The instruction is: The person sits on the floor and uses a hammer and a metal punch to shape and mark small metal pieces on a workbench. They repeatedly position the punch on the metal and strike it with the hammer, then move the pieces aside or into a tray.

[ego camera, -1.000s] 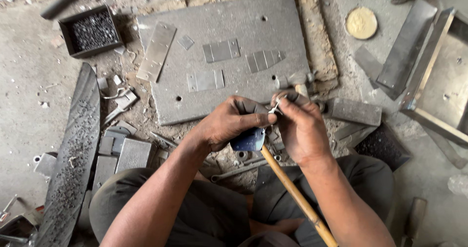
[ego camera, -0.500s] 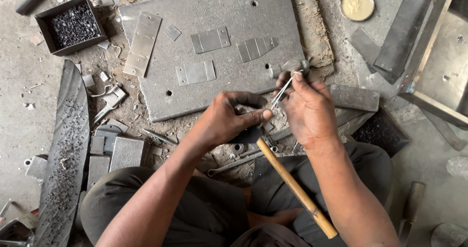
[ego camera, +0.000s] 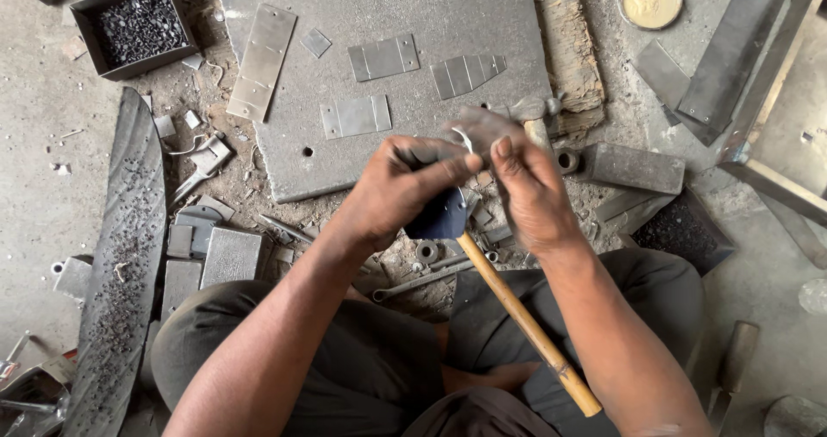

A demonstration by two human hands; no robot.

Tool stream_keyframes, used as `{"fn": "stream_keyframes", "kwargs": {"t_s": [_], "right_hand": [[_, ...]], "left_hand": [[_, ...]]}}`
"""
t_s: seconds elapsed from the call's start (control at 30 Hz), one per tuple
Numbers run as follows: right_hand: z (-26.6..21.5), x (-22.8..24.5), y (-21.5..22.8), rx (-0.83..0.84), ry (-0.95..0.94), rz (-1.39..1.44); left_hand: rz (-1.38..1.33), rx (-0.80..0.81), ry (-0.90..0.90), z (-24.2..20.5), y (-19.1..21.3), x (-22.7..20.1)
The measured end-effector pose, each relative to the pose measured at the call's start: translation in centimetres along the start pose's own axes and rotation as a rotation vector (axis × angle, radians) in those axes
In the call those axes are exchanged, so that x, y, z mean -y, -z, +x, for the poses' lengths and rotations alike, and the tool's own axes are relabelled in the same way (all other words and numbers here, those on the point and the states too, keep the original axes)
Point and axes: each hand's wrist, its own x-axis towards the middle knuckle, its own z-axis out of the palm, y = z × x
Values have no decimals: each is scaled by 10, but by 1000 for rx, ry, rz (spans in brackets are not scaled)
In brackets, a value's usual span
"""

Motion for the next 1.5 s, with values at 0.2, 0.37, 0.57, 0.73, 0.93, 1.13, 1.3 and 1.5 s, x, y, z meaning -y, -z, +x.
{"fn": "stream_keyframes", "kwargs": {"t_s": [0.2,0.37,0.57,0.73,0.93,1.13,1.3,1.5], "right_hand": [[2,-41,3,277,-271,114],[4,-55,1,-11,-317,236],[9,-53,7,-231,-333,332],[11,-44,9,-352,-291,401],[11,-37,11,-431,-196,416],[9,-41,10,-415,-94,198],[5,-61,4,-180,-133,20],[2,-64,-6,-140,-219,-17]], "left_hand": [[-261,-231,65,5,24,-3],[-354,-501,153,39,60,38],[-397,-719,146,67,94,108],[-425,-783,116,78,110,123],[507,-901,-114,58,85,81],[-17,-282,369,34,17,32],[-440,-261,141,36,10,41],[-559,-336,-43,43,28,47]]}}
